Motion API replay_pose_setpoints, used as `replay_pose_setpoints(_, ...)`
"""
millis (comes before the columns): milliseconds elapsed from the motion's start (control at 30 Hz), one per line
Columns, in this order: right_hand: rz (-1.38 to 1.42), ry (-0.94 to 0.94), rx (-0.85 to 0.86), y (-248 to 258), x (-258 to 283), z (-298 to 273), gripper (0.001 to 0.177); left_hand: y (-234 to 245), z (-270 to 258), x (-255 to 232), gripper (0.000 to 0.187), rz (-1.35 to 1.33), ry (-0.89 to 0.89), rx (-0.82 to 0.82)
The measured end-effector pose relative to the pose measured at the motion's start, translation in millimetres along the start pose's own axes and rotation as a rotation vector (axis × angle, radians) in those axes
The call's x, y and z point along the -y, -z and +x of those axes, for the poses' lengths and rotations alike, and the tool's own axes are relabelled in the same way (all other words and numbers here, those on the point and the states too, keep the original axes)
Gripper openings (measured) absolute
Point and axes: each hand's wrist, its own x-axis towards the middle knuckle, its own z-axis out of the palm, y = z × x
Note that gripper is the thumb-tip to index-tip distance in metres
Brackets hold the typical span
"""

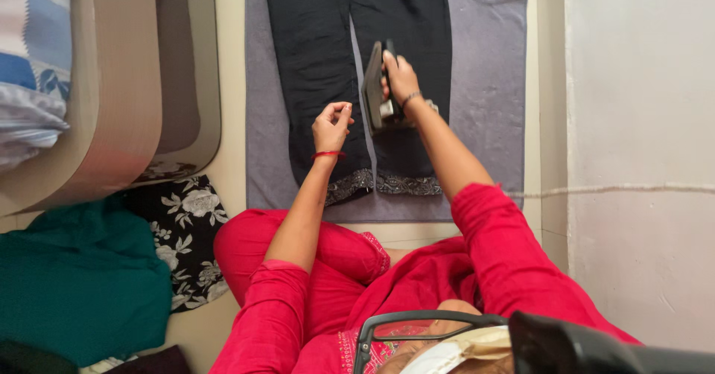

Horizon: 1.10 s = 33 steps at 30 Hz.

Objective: The person irons a pair of black pants on a gray cloth laid out on the floor. They use an electric iron to smooth the fabric, adjusting the pants and ironing different sections including the legs and waist area.

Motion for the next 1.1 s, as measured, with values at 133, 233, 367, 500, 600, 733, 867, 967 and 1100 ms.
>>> replay_pose_setpoints(133,-0.023,-0.055,-0.025,6.5,-11.0,-56.7,0.043,-0.7,-1.9,-3.1,0.02,0.01,0.009,0.006)
replay_pose_setpoints(233,-0.021,-0.074,-0.011,13.1,-19.6,-88.0,0.043,-0.4,-3.0,-2.8,0.02,0.004,0.017,0.016)
replay_pose_setpoints(367,0.013,-0.108,-0.025,15.7,-19.8,-103.9,0.041,-3.8,-4.3,-0.2,0.02,-0.008,0.012,0.05)
replay_pose_setpoints(500,-0.065,-0.074,-0.047,9.7,-10.8,-97.6,0.042,-9.0,-8.9,1.0,0.02,0.052,0.029,0.062)
replay_pose_setpoints(600,-0.105,-0.014,-0.028,7.3,-0.2,-72.7,0.044,-12.3,-10.9,2.2,0.02,0.067,-0.009,0.043)
replay_pose_setpoints(733,-0.123,0.016,-0.029,-3.0,17.4,-20.5,0.047,-12.7,-12.2,1.1,0.021,0.078,0.002,0.032)
replay_pose_setpoints(867,-0.185,0.047,-0.035,-15.1,41.3,40.6,0.05,-11.9,-11.9,-0.5,0.022,0.045,0.033,0.075)
replay_pose_setpoints(967,-0.255,0.07,-0.03,-22.8,59.9,83.4,0.054,-10.7,-10.3,-0.4,0.023,0.012,0.019,0.125)
replay_pose_setpoints(1100,-0.365,0.161,-0.135,-28.7,78.8,126.7,0.056,-7.4,-7.2,0.7,0.025,0.009,0.011,0.151)
